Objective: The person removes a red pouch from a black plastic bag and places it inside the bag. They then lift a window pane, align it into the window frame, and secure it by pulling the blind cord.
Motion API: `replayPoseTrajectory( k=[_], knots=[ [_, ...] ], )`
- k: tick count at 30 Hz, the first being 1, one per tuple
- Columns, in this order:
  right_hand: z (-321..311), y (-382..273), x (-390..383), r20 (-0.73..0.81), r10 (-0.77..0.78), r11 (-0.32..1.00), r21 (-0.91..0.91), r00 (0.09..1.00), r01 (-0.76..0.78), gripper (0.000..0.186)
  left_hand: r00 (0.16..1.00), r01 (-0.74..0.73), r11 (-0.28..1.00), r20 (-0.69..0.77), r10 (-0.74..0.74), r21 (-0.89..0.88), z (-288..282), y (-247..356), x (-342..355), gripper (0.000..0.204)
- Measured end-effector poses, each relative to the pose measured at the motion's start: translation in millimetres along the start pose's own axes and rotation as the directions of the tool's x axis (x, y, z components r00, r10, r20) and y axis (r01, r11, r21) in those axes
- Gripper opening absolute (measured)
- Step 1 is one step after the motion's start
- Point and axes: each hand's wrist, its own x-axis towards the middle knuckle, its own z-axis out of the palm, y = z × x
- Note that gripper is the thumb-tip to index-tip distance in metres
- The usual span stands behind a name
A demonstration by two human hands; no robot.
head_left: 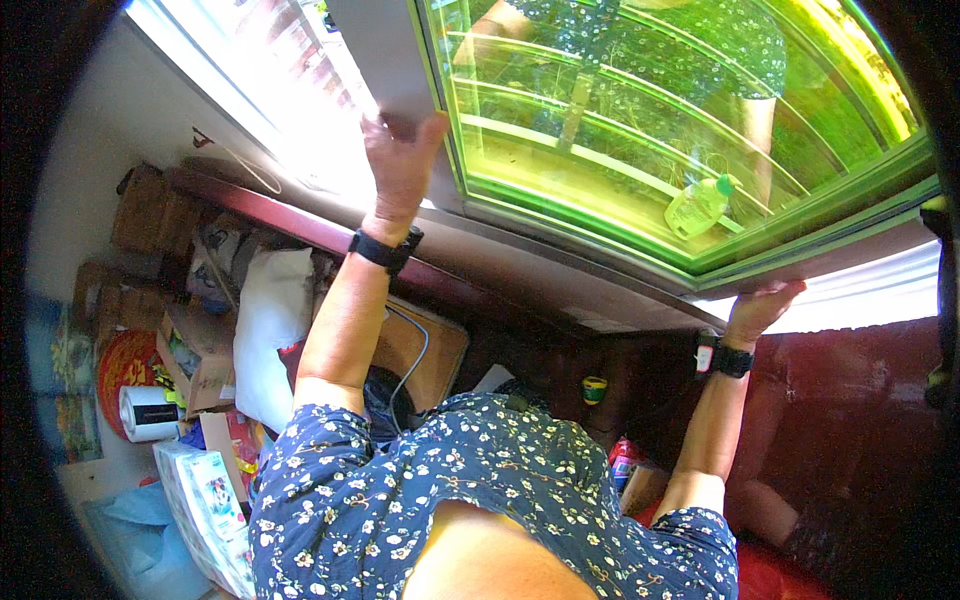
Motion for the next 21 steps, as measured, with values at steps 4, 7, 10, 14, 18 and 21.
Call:
replayPoseTrajectory(
  k=[4,7,10,14,18,21],
  knots=[
    [-46,-4,33,0.448,-0.362,0.533,-0.620,0.817,0.576,0.058,0.995,-0.093,0.988,-0.030,0.097,0.125,-47,-31,30,0.025],
    [-72,-1,59,0.620,-0.272,0.388,-0.629,0.736,0.673,0.044,0.864,-0.328,0.907,0.473,0.174,0.265,-67,-49,50,0.026],
    [-78,14,78,0.401,-0.054,0.887,-0.402,0.914,0.229,0.036,0.757,0.386,0.781,0.652,0.035,-0.491,-63,-59,64,0.027],
    [-78,42,94,0.566,-0.058,0.484,-0.705,0.822,0.519,0.032,0.591,0.784,0.117,0.791,0.156,-0.609,-56,-78,81,0.040],
    [-86,92,145,0.754,-0.071,0.172,-0.636,0.654,0.752,0.035,0.583,0.744,0.333,0.807,0.100,-0.579,3,-118,103,0.054],
    [-97,140,214,0.432,0.269,0.938,0.085,0.861,-0.336,0.038,0.703,0.196,0.973,0.709,-0.055,-0.118,91,-143,113,0.061]
  ],
)
